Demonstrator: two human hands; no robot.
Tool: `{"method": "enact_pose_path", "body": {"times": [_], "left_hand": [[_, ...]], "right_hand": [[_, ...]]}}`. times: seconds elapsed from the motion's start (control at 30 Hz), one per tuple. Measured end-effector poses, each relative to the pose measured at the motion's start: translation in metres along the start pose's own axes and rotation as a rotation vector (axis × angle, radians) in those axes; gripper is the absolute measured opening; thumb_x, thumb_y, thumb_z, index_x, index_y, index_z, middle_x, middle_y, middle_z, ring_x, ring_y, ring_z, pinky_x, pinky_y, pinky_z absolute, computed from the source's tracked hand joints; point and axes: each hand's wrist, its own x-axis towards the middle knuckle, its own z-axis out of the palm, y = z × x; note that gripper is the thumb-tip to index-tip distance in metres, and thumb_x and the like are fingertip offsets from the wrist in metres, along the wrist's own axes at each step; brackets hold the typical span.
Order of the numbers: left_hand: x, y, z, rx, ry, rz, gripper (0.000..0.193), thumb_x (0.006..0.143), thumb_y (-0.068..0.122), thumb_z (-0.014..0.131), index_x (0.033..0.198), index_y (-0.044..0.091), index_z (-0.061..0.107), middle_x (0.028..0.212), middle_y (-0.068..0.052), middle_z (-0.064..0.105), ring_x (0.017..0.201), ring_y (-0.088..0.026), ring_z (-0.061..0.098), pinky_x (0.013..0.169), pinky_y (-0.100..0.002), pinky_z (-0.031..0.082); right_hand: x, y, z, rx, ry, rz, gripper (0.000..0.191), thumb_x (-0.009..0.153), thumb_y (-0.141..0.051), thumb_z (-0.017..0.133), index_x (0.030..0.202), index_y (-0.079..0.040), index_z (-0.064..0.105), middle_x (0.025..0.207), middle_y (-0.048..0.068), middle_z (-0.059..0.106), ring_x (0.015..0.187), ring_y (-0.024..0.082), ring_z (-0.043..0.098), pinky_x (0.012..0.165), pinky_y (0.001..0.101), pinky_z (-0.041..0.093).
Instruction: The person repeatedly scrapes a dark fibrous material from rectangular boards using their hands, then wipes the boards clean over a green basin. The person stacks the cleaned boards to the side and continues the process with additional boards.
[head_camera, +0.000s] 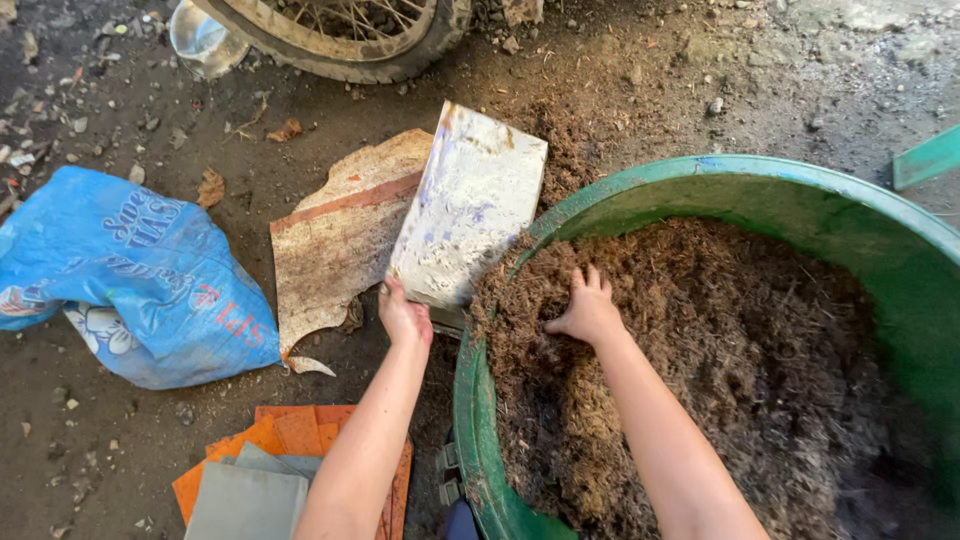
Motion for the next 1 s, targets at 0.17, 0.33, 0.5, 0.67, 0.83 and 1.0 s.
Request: {"method": "enact_pose_path", "body": {"times": [0.17, 0.33, 0.5, 0.67, 0.83, 1.0], "left_hand": [[0.007, 0.072, 0.017, -0.234, -0.117, 0.304, 0.025, 0.102, 0.026, 0.054, 0.103, 0.005, 0.067, 0.099, -0.005, 0.073, 0.085, -0.015, 0.07, 0.082, -0.035, 0.06], [-0.039, 0.19, -0.015, 0.14, -0.158, 0.68, 0.027, 0.108, 0.031, 0.068, 0.097, 0.011, 0.055, 0.086, 0.002, 0.054, 0.076, -0.009, 0.05, 0.068, -0.03, 0.044], [-0.115, 0.25, 0.01, 0.352, -0.226, 0.519, 0.031, 0.102, 0.046, 0.062, 0.098, 0.015, 0.058, 0.067, 0.003, 0.047, 0.038, -0.01, 0.031, 0.031, -0.028, 0.019], [-0.115, 0.177, 0.047, 0.484, -0.49, 0.565, 0.034, 0.104, 0.044, 0.066, 0.102, 0.011, 0.06, 0.092, 0.003, 0.059, 0.079, -0.006, 0.046, 0.065, -0.027, 0.036], [-0.097, 0.035, 0.03, 0.678, -0.58, 0.273, 0.039, 0.101, 0.038, 0.071, 0.088, 0.005, 0.056, 0.081, -0.004, 0.055, 0.075, -0.013, 0.048, 0.068, -0.034, 0.045], [-0.081, -0.021, 0.001, 0.92, -0.529, -0.101, 0.034, 0.11, 0.036, 0.058, 0.109, 0.002, 0.061, 0.083, -0.011, 0.047, 0.068, -0.032, 0.032, 0.061, -0.053, 0.026]], "right_hand": [[-0.015, -0.005, -0.016, -0.224, -0.125, 0.072, 0.105, 0.079, -0.043, 0.087, 0.162, -0.029, 0.024, 0.17, 0.011, 0.015, 0.15, 0.043, 0.029, 0.11, 0.0556, 0.049], [-0.028, -0.003, -0.016, -0.074, -0.036, 0.073, 0.097, 0.079, -0.04, 0.087, 0.158, -0.033, 0.031, 0.166, 0.011, 0.019, 0.146, 0.042, 0.034, 0.111, 0.0594, 0.043], [-0.064, 0.031, 0.03, 0.106, 0.251, -0.01, 0.072, 0.08, -0.007, 0.071, 0.149, -0.024, 0.054, 0.16, 0.02, 0.036, 0.126, 0.042, 0.057, 0.103, 0.045, 0.055], [-0.12, 0.121, 0.041, 0.734, 0.335, 0.21, 0.041, 0.082, -0.011, 0.077, 0.123, -0.014, 0.076, 0.113, 0.013, 0.083, 0.092, 0.022, 0.079, 0.085, 0.035, 0.063], [-0.171, 0.184, 0.036, 1.07, 0.589, -0.055, 0.048, 0.067, 0.0, 0.082, 0.113, -0.003, 0.068, 0.102, 0.011, 0.08, 0.09, 0.018, 0.073, 0.082, 0.0357, 0.059], [-0.202, 0.105, 0.009, 0.838, 0.208, 0.273, 0.056, 0.078, -0.02, 0.081, 0.128, -0.003, 0.061, 0.131, 0.017, 0.063, 0.113, 0.029, 0.07, 0.098, 0.036, 0.06]]}}
